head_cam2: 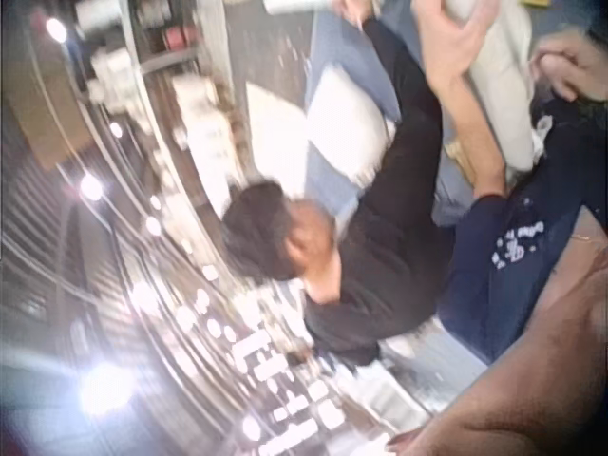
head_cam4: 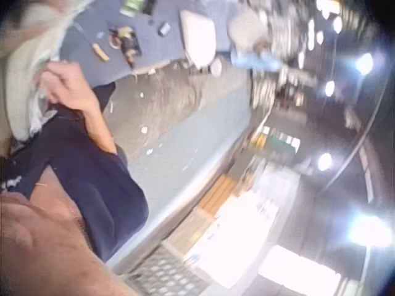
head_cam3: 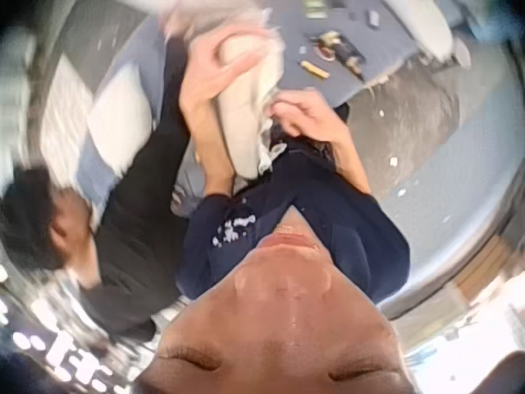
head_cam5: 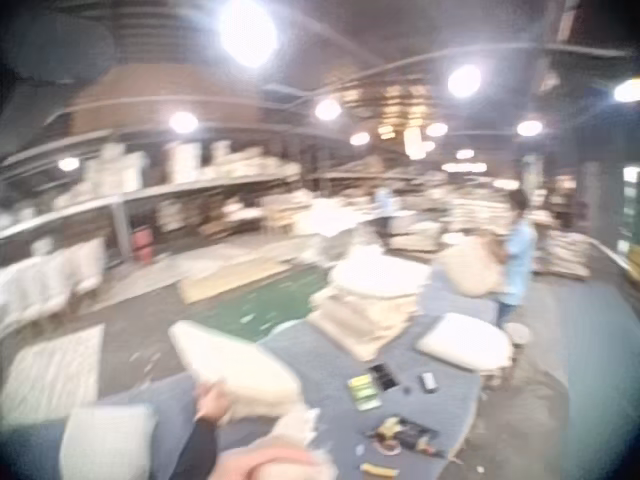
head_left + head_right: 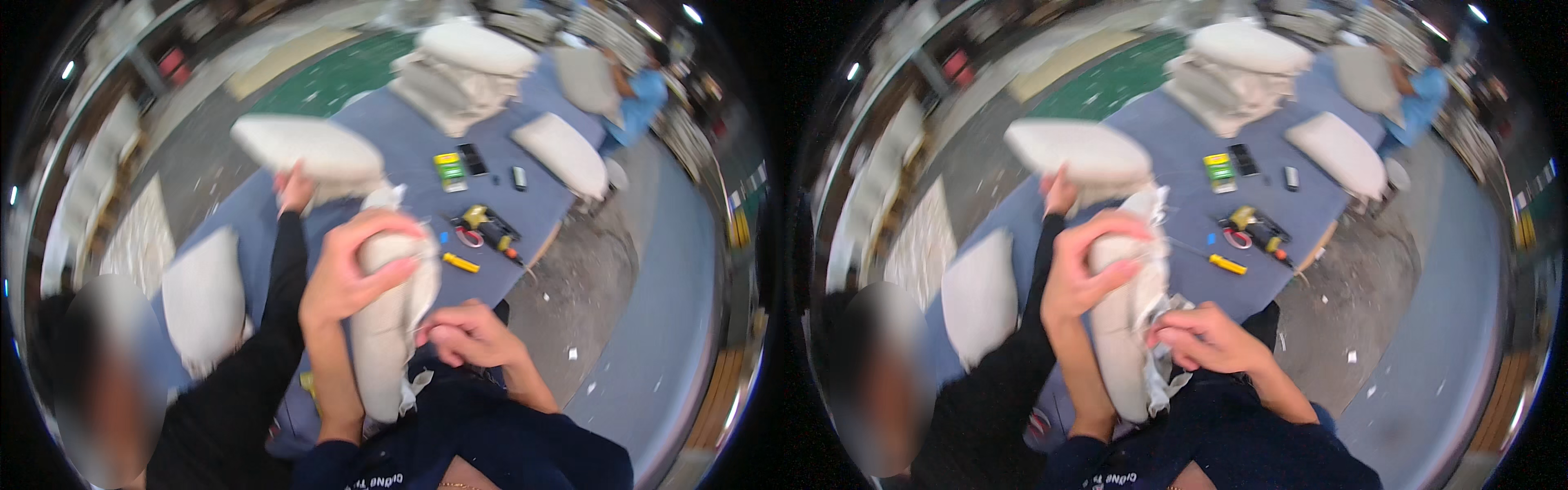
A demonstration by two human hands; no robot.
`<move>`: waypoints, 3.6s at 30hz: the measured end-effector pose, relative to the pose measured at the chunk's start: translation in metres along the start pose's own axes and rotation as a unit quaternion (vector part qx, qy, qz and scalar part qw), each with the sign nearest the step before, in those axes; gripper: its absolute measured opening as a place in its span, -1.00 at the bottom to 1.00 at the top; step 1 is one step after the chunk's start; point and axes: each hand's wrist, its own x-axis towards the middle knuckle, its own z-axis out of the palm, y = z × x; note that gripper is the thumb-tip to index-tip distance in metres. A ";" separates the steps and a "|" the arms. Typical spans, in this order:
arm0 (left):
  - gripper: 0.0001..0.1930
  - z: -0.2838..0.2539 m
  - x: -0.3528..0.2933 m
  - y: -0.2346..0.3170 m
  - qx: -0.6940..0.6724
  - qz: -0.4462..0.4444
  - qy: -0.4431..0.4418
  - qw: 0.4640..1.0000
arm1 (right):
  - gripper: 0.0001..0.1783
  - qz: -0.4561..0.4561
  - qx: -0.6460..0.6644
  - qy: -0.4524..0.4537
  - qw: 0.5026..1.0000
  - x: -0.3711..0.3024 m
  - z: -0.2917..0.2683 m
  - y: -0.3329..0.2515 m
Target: The person is upholstering a chair seat by hand. They pull fabric over a foam cushion, fold the edges, and secure the material using a staple gun. The person also uses scissors to trim excess fabric and a screwdriver to adjust the cushion. The task is performed in a workshop setting with other workers visible in the background.
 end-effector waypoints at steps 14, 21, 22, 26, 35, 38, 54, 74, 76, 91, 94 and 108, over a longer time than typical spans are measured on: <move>-0.67 0.002 -0.014 -0.001 -0.012 0.007 0.019 1.000 | -0.72 -0.083 -0.099 0.097 0.987 0.005 0.016 0.011; -0.64 0.004 -0.017 -0.002 -0.034 -0.005 0.030 0.999 | -0.72 -0.037 -0.021 0.111 0.993 0.005 0.024 0.002; -0.64 0.006 -0.018 0.000 -0.052 -0.018 0.037 0.998 | -0.72 -0.031 -0.014 0.115 0.993 0.006 0.025 0.002; -0.63 0.009 -0.015 0.007 -0.108 -0.035 0.052 0.992 | -0.73 -0.052 -0.041 0.102 0.993 0.011 0.019 0.002; -0.75 -0.002 -0.007 -0.006 -0.120 0.003 0.013 0.993 | -0.86 -0.082 -0.162 0.048 0.982 -0.011 -0.002 -0.005; -0.74 0.000 -0.006 -0.008 -0.112 0.011 0.016 0.994 | -0.87 -0.117 -0.168 0.077 0.976 -0.008 0.003 0.007; -0.76 0.074 0.022 -0.014 -0.026 0.056 0.040 0.997 | -0.66 -0.102 -0.136 0.252 0.953 -0.054 -0.011 0.033; -0.75 0.045 0.017 -0.014 -0.031 0.047 0.002 0.998 | -0.71 -0.114 -0.183 0.207 0.954 -0.029 -0.005 0.033; -0.74 0.043 0.016 -0.013 -0.028 0.039 -0.008 0.999 | -0.80 -0.141 -0.205 0.211 0.945 -0.028 -0.004 0.036; -0.80 0.032 0.006 -0.018 -0.038 0.055 0.034 0.997 | -0.67 -0.039 -0.134 0.251 0.958 -0.003 0.018 0.008; -0.83 0.021 0.006 -0.015 -0.094 0.027 0.002 0.995 | -0.64 -0.061 -0.247 0.229 0.939 -0.004 0.010 0.005; -0.81 0.018 0.007 -0.012 -0.066 0.045 -0.016 0.997 | -0.43 -0.086 -0.069 0.221 0.969 -0.009 0.019 0.026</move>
